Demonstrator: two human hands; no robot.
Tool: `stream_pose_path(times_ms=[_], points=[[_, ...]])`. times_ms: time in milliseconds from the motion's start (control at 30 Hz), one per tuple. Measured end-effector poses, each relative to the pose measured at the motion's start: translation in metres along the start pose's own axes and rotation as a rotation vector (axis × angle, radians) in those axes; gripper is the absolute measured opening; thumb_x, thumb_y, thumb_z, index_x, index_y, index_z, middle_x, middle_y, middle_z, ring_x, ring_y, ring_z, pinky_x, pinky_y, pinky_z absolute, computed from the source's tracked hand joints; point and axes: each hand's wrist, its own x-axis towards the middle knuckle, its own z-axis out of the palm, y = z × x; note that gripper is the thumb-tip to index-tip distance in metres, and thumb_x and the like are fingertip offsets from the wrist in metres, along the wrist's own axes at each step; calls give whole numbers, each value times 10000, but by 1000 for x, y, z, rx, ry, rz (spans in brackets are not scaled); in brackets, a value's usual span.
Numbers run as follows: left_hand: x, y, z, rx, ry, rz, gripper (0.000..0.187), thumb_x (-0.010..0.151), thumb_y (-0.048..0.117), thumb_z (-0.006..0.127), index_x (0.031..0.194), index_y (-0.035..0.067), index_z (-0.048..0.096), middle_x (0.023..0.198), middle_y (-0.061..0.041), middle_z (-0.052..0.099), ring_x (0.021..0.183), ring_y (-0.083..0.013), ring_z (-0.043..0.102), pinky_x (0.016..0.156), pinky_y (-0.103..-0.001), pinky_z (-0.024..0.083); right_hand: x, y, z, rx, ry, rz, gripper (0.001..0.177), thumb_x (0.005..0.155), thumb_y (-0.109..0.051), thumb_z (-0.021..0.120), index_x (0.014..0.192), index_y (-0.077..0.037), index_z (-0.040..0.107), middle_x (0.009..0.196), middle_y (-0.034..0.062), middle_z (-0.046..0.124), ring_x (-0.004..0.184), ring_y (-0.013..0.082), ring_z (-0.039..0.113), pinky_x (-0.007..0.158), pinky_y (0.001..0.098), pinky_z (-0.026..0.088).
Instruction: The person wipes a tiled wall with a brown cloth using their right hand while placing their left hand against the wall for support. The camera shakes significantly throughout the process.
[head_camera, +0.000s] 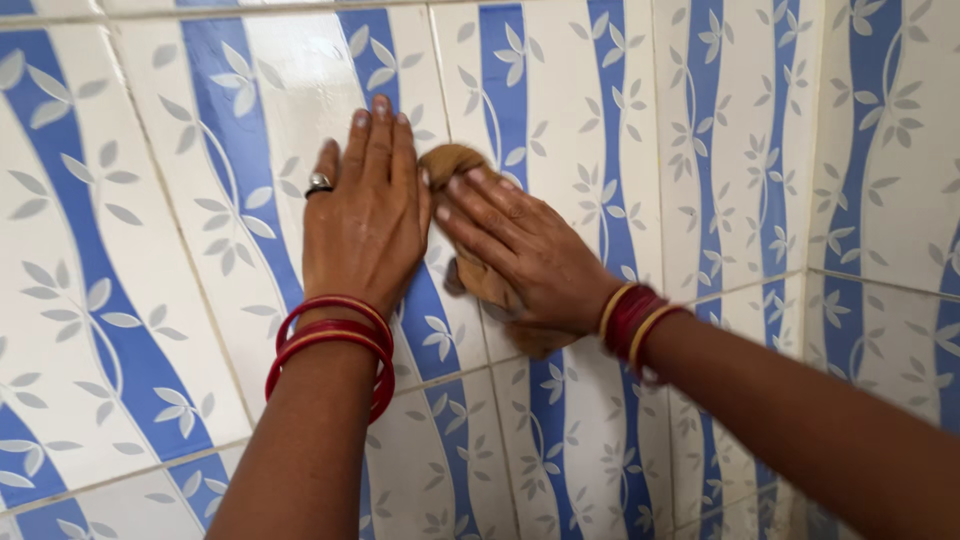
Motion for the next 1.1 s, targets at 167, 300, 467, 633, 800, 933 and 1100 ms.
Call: stream_pose_path(times_ms=[167,300,467,633,800,933,1100], points=[[-5,5,0,-108,-104,-84,719,1098,538,267,1614,40,319,1646,-160,319,1517,-256,312,1258,-456,214,-7,50,-19,-92,14,197,836,891,-291,761,1609,-134,363,1679,142,287,1567,313,268,1293,471,267],[-11,12,7,-70,-81,-75,742,1077,558,254,1646,85,204,1714,-119,138,1579,-234,125,1281,-463,91,6,59,-4,100,468,478,1021,753,-126,722,1663,-82,263,1714,221,138,1591,401,169,1318,486,267],[-19,19,10,-41,-113,-113,763,1108,533,267,1713,99,102,1774,-105,23,1633,-220,-8,1326,-466,-10,-5,30,16,-24,193,133,820,893,-294,809,1556,-112,362,1673,182,217,1559,394,223,1290,551,244],[-19,18,8,-216,-114,-131,761,1083,515,260,1697,97,93,1770,-97,11,1636,-220,-29,1335,-488,-29,-27,69,-13,-74,103,47,752,940,-232,731,1597,-125,383,1658,137,343,1540,359,352,1293,501,304],[-20,20,6,-267,-127,-140,755,1085,511,264,1695,99,96,1770,-97,15,1635,-226,-25,1335,-495,-32,-4,88,-8,81,536,439,688,1051,-200,674,1643,-79,345,1700,216,312,1581,369,341,1335,427,349],[-20,19,5,-261,-125,-143,758,1077,503,275,1689,93,98,1766,-104,13,1633,-233,-22,1329,-490,-41,10,40,8,82,248,389,766,829,-253,735,1518,-141,419,1616,139,385,1526,321,367,1291,456,335],[-20,17,4,-255,-103,-117,735,1056,477,252,1673,109,96,1749,-99,11,1619,-213,-19,1319,-481,-49,5,43,-4,-67,6,-186,956,897,-549,737,1613,-163,234,1680,157,219,1559,343,238,1271,531,260]])
